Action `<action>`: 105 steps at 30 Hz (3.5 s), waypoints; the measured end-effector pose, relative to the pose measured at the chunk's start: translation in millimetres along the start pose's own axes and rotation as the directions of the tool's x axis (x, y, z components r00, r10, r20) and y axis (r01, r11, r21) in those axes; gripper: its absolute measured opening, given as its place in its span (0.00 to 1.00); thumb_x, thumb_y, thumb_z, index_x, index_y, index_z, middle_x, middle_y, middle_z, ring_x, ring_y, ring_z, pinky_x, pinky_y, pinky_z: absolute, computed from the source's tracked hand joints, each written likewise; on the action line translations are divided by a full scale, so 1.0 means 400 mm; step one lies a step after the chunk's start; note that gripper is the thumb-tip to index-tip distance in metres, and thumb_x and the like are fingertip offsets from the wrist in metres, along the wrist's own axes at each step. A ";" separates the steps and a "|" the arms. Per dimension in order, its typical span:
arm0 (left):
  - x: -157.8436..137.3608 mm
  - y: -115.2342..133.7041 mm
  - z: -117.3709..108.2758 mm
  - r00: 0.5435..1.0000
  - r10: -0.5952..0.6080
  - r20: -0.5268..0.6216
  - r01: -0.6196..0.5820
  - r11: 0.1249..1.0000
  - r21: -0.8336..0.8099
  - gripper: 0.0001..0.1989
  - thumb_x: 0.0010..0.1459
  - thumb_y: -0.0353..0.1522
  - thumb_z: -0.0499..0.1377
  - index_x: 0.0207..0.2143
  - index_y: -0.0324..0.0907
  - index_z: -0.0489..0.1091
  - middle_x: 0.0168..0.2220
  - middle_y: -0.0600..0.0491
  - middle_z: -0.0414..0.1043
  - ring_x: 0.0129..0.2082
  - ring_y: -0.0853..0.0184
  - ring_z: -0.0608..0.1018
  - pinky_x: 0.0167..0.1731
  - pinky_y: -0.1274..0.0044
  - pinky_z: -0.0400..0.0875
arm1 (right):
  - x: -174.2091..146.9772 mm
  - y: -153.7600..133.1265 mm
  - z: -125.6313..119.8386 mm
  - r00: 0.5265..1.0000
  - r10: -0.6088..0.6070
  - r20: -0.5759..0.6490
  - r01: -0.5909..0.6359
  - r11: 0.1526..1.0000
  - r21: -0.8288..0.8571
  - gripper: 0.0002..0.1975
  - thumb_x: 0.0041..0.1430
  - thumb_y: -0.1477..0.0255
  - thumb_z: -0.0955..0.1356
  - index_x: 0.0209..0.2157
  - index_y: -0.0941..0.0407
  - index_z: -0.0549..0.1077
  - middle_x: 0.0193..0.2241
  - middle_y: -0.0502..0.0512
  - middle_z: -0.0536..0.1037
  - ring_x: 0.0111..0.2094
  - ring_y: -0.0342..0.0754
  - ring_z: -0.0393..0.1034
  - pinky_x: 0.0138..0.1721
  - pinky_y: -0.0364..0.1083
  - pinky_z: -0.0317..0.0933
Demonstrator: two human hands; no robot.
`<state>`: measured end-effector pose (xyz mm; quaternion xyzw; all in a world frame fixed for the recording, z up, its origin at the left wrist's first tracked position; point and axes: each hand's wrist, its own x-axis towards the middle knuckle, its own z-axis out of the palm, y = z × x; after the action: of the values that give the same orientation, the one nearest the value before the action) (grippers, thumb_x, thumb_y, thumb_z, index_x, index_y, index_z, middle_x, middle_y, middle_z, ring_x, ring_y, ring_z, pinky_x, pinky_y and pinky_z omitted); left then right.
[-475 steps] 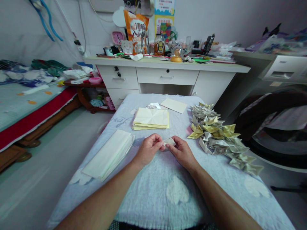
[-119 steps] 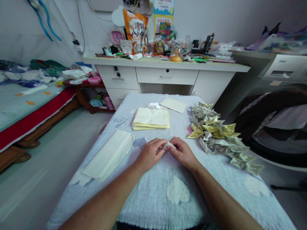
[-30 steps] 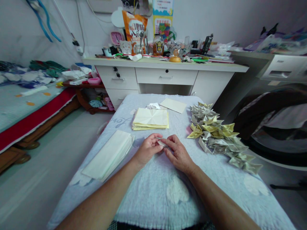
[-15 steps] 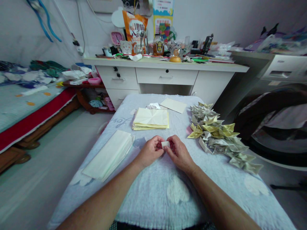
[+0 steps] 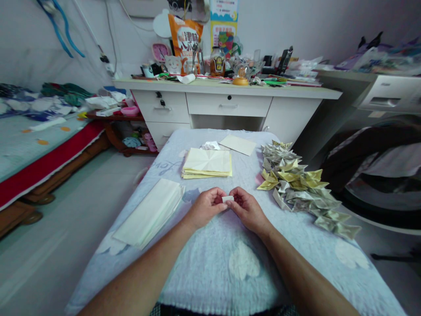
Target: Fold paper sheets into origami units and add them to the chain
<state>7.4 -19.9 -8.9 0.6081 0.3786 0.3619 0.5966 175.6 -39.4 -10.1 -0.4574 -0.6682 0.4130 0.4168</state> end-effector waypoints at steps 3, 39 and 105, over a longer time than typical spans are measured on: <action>0.001 -0.002 -0.002 1.000 -0.003 -0.018 0.003 1.000 -0.014 0.08 0.50 0.29 0.62 0.33 0.38 0.66 0.28 0.57 0.69 0.28 0.73 0.71 0.31 0.80 0.63 | 0.001 -0.002 0.002 1.000 0.012 0.012 -0.013 0.997 0.072 0.08 0.59 0.66 0.66 0.33 0.55 0.65 0.24 0.45 0.63 0.26 0.41 0.57 0.27 0.40 0.52; -0.010 0.015 -0.010 1.000 0.003 0.010 -0.004 0.993 0.121 0.10 0.54 0.37 0.60 0.28 0.37 0.69 0.22 0.58 0.64 0.23 0.74 0.64 0.25 0.81 0.57 | -0.002 -0.028 -0.012 0.994 0.051 0.097 -0.054 0.998 0.023 0.18 0.61 0.58 0.64 0.24 0.56 0.66 0.19 0.45 0.61 0.22 0.40 0.53 0.25 0.40 0.49; 0.000 0.019 -0.005 0.990 0.005 -0.144 -0.009 1.000 -0.029 0.05 0.51 0.30 0.58 0.31 0.37 0.68 0.24 0.59 0.65 0.24 0.74 0.66 0.26 0.81 0.60 | -0.004 -0.004 0.003 0.996 -0.040 0.079 0.035 0.998 0.061 0.15 0.55 0.72 0.69 0.43 0.53 0.61 0.26 0.43 0.62 0.25 0.40 0.56 0.25 0.40 0.53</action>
<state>5.8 -18.8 -1.2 0.5729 0.4129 0.4124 0.5755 174.3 -41.5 -9.2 -0.4154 -0.6802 0.4426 0.4109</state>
